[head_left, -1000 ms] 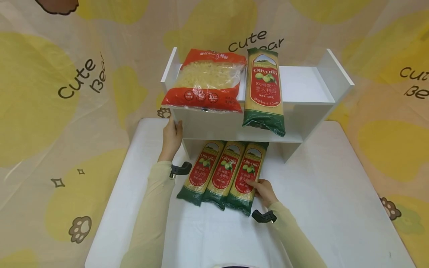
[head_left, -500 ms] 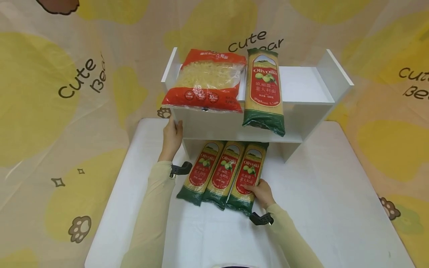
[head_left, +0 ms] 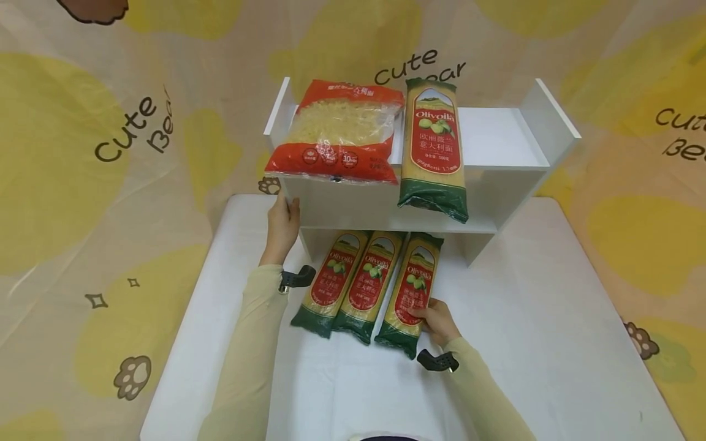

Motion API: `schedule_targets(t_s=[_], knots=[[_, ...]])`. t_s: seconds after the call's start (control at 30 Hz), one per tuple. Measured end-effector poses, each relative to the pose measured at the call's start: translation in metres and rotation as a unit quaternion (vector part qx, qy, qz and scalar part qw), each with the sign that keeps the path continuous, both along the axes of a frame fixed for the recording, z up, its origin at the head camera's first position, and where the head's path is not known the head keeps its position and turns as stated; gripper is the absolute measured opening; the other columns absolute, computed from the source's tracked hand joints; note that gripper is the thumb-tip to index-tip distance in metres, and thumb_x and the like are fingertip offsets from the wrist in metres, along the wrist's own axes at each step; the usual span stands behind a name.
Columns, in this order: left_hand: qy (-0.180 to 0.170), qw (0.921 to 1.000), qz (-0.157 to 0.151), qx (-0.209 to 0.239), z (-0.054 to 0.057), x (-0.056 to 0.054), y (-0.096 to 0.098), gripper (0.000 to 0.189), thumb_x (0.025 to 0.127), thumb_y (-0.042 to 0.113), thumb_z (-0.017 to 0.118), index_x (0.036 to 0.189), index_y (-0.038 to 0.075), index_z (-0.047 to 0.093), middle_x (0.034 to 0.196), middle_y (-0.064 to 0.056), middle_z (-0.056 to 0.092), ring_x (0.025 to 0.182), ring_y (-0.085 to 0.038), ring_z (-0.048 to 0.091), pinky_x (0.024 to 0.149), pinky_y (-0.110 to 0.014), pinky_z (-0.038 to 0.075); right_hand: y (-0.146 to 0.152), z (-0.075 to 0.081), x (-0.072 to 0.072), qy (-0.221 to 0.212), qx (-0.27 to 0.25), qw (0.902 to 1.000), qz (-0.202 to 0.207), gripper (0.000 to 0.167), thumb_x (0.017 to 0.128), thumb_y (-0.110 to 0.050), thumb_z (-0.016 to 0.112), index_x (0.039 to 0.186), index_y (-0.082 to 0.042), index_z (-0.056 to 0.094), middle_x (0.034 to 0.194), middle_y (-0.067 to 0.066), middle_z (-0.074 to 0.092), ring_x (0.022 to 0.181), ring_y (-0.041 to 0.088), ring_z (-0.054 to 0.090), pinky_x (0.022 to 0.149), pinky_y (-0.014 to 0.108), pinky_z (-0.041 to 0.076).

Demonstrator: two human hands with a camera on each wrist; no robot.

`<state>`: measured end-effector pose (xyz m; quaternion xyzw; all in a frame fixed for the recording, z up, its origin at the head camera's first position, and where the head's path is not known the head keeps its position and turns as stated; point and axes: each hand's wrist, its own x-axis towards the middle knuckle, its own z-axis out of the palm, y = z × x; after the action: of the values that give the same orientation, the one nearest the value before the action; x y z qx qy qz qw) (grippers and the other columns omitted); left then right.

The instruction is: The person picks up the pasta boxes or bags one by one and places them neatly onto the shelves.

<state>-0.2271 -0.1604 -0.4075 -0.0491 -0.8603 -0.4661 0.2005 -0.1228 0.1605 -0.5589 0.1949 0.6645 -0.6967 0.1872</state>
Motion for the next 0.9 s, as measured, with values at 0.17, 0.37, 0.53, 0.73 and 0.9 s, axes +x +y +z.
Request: schedule_targets(t_s=[0.17, 0.37, 0.53, 0.73, 0.9], knots=[[-0.005, 1.0, -0.001, -0.001, 0.0, 0.0, 0.0, 0.036, 0.1, 0.005, 0.041, 0.134, -0.004, 0.039, 0.128, -0.03, 0.051, 0.116, -0.042, 0.051, 0.093, -0.054, 0.044, 0.005, 0.001, 0.005, -0.01, -0.016, 0.9998, 0.01, 0.042, 0.084, 0.002, 0.063, 0.119, 0.016, 0.046, 0.083, 0.007, 0.065, 0.07, 0.014, 0.064, 0.061, 0.026, 0.053], [0.005, 1.0, 0.004, -0.001, -0.001, 0.0, 0.0, 0.031, 0.099, 0.003, 0.043, 0.128, -0.007, 0.042, 0.121, -0.032, 0.054, 0.109, -0.043, 0.055, 0.088, -0.055, 0.046, 0.01, 0.0, 0.008, -0.016, -0.042, 0.9989, 0.016, 0.046, 0.085, 0.003, 0.062, 0.123, 0.017, 0.041, 0.084, 0.007, 0.065, 0.072, 0.016, 0.065, 0.063, 0.028, 0.055], [0.002, 1.0, -0.002, 0.0, -0.001, -0.001, 0.0, 0.037, 0.1, 0.005, 0.041, 0.136, -0.004, 0.038, 0.128, -0.031, 0.05, 0.115, -0.042, 0.052, 0.092, -0.054, 0.044, 0.013, 0.0, 0.012, -0.023, -0.043, 0.9987, 0.016, 0.047, 0.085, 0.003, 0.062, 0.125, 0.017, 0.041, 0.085, 0.006, 0.065, 0.072, 0.016, 0.066, 0.064, 0.028, 0.055], [-0.005, 1.0, -0.005, -0.003, -0.002, -0.001, 0.0, 0.039, 0.1, 0.005, 0.041, 0.138, -0.003, 0.036, 0.131, -0.029, 0.048, 0.118, -0.041, 0.05, 0.094, -0.053, 0.042, 0.017, 0.003, 0.021, -0.029, -0.054, 0.9981, 0.012, 0.049, 0.086, 0.003, 0.061, 0.127, 0.016, 0.039, 0.087, 0.007, 0.065, 0.075, 0.017, 0.066, 0.067, 0.03, 0.056], [0.001, 1.0, -0.001, -0.002, -0.001, -0.001, 0.0, 0.038, 0.1, 0.004, 0.041, 0.136, -0.004, 0.038, 0.128, -0.031, 0.05, 0.117, -0.042, 0.051, 0.093, -0.054, 0.043, 0.02, 0.012, 0.03, -0.032, -0.059, 0.9976, 0.019, 0.049, 0.087, 0.001, 0.061, 0.127, 0.016, 0.039, 0.089, 0.008, 0.065, 0.077, 0.017, 0.066, 0.069, 0.031, 0.056]])
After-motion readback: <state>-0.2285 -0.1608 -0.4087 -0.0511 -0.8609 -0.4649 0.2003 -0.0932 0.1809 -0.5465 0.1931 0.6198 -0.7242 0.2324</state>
